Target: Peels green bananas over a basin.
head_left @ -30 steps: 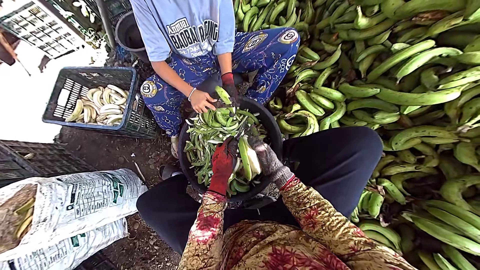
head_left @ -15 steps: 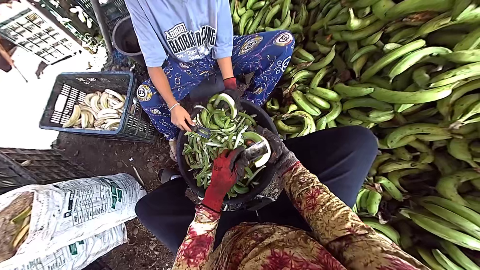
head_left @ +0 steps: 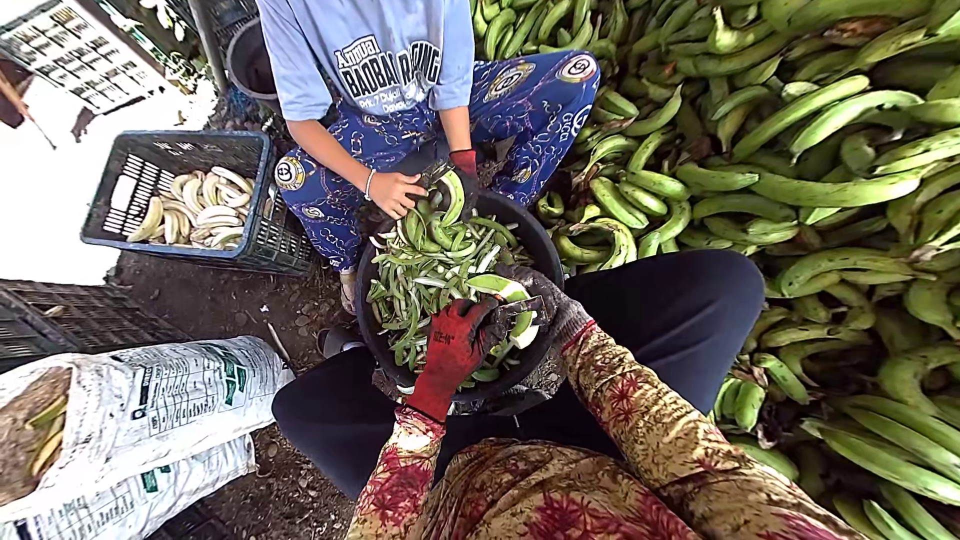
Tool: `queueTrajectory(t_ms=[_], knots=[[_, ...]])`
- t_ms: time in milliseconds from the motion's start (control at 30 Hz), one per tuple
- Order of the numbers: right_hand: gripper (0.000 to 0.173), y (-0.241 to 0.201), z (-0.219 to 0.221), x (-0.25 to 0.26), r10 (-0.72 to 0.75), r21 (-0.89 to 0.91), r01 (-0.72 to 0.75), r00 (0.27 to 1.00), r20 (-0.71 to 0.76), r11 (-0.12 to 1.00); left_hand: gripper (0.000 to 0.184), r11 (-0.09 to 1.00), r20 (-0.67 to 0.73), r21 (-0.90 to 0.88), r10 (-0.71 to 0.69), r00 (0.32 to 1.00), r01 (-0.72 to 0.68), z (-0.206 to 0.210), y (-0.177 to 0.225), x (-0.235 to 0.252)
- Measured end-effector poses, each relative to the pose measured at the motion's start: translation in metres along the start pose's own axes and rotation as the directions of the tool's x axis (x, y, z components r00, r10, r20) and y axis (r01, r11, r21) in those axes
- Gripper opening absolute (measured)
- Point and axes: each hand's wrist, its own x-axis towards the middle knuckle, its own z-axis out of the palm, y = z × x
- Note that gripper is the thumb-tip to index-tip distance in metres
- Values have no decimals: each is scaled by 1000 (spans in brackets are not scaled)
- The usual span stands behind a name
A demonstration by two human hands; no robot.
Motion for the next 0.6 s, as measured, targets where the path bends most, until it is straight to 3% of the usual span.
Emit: queueTrajectory(t_ms=[100, 200, 300, 533, 600], knots=[[27, 13, 0, -2, -67, 66, 69, 997, -25, 995, 46, 996, -141, 39, -74, 987, 80, 14, 3, 0], [26, 30, 16, 4, -122, 255, 151, 984, -128, 955, 44, 959, -293, 70, -243, 925, 275, 21, 2, 8], [30, 46, 18, 9, -154, 244, 211, 961, -231, 947, 42, 888, -265, -37, -451, 852, 459, 17, -5, 20], [37, 37, 8, 0, -99, 251, 180, 948, -303, 951, 41, 795, -230, -173, -606, 761, 581, 17, -32, 24], [41, 29, 2, 0, -90, 249, 174, 945, -316, 953, 42, 801, -237, -196, -598, 765, 565, 12, -38, 20]])
